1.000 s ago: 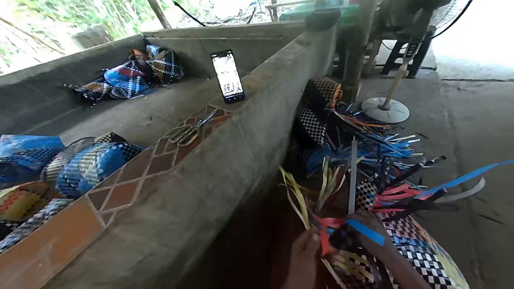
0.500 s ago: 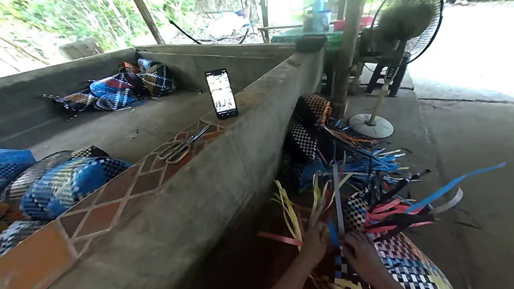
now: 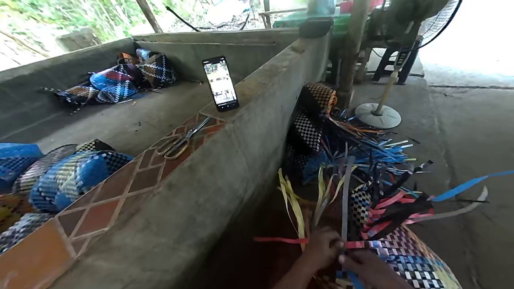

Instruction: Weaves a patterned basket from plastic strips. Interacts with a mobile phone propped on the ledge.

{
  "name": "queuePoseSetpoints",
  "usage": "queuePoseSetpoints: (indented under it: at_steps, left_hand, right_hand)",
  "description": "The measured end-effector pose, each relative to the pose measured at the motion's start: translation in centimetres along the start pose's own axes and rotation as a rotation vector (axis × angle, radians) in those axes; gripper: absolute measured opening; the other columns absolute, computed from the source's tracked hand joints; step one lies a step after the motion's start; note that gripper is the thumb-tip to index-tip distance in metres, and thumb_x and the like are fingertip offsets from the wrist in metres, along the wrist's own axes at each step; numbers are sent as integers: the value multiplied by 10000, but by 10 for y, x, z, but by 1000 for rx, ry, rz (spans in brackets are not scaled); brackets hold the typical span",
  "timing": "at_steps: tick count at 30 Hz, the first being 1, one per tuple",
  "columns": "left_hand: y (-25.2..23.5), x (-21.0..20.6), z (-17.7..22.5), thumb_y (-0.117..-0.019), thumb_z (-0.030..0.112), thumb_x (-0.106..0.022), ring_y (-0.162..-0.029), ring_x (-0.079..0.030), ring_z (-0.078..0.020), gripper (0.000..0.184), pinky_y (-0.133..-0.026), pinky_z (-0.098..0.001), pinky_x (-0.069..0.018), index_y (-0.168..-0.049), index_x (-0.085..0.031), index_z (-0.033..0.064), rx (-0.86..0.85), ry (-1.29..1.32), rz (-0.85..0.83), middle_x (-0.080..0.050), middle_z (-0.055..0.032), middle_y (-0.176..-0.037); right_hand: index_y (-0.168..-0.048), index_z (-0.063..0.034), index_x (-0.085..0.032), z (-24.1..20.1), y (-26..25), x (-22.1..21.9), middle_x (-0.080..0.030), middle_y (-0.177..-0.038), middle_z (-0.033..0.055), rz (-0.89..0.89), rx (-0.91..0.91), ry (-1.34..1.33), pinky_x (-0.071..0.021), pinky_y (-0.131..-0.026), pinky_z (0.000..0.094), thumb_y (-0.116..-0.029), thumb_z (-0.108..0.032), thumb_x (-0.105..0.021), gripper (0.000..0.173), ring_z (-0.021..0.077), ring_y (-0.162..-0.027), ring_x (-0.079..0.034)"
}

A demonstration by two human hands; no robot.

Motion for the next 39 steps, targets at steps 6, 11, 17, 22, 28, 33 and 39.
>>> queuePoseSetpoints:
  at_steps: [6,11,17,22,28,33,39]
  left_hand:
    - [7,2,0,-1059,39,-466,-1205,-606,-390,303,-1096,-506,-448,-1251,-648,-110,-96,91,-142,-635,-291,-1245]
    - [12,-4,2,-1019,137,-574,-1248,-575,-393,339,-1111,-522,-427,-1226,-655,-119,-94,162,-183,-604,-296,-1303]
    - [9,-7,-3,-1021,146,-603,-1148,-612,-410,314,-1045,-538,-473,-1140,-652,-140,-89,61,-146,-629,-301,-1192]
    - [6,-15,2,-1085,151,-471,-1168,-604,-409,345,-1068,-523,-458,-1110,-649,-143,-39,53,-130,-620,-304,-1203]
    - [7,-13,19,-1047,212,-576,-1216,-606,-409,327,-1094,-539,-446,-1141,-707,-74,1,-92,-25,-649,-271,-1239]
    - [4,-11,12,-1045,128,-558,-1162,-624,-420,286,-1068,-547,-465,-1121,-698,-110,-96,-12,-66,-650,-296,-1189]
    - [0,-15,2,-1079,248,-514,-1044,-656,-322,389,-990,-494,-501,-1099,-680,-103,127,193,-113,-678,-245,-1098]
  right_hand:
    - [-1121,38,-694,-22,6,17,-705,-865,164,70,79,114,-571,-770,486,-1061,-246,-556,322,280,-754,-686]
    - [-1094,45,-721,-33,-12,30,-727,-1021,198,318,178,59,-516,-943,506,-1045,-163,-581,256,314,-981,-687]
    - [-1198,59,-648,3,6,30,-702,-975,255,357,204,169,-524,-836,617,-1035,-174,-581,292,422,-906,-688]
    - [-1102,52,-715,10,7,46,-702,-1084,293,519,219,556,-487,-937,667,-992,-247,-669,322,509,-1090,-649]
    - [-1134,62,-730,-12,8,44,-724,-1020,266,560,457,367,-556,-841,608,-933,-155,-729,296,443,-922,-709]
    - [-934,90,-747,-20,26,33,-699,-1035,282,642,617,81,-565,-890,525,-871,-52,-750,155,397,-972,-690]
    - [-1013,-22,-796,21,26,3,-758,-1025,169,696,991,426,-548,-946,530,-921,0,-612,208,397,-1018,-700]
Point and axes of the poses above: each hand's wrist, its own y-axis away from the middle knuckle, its own x-axis out of the back of the hand, z = x × y, the point moved 6 cm from there along -y, towards the middle knuckle
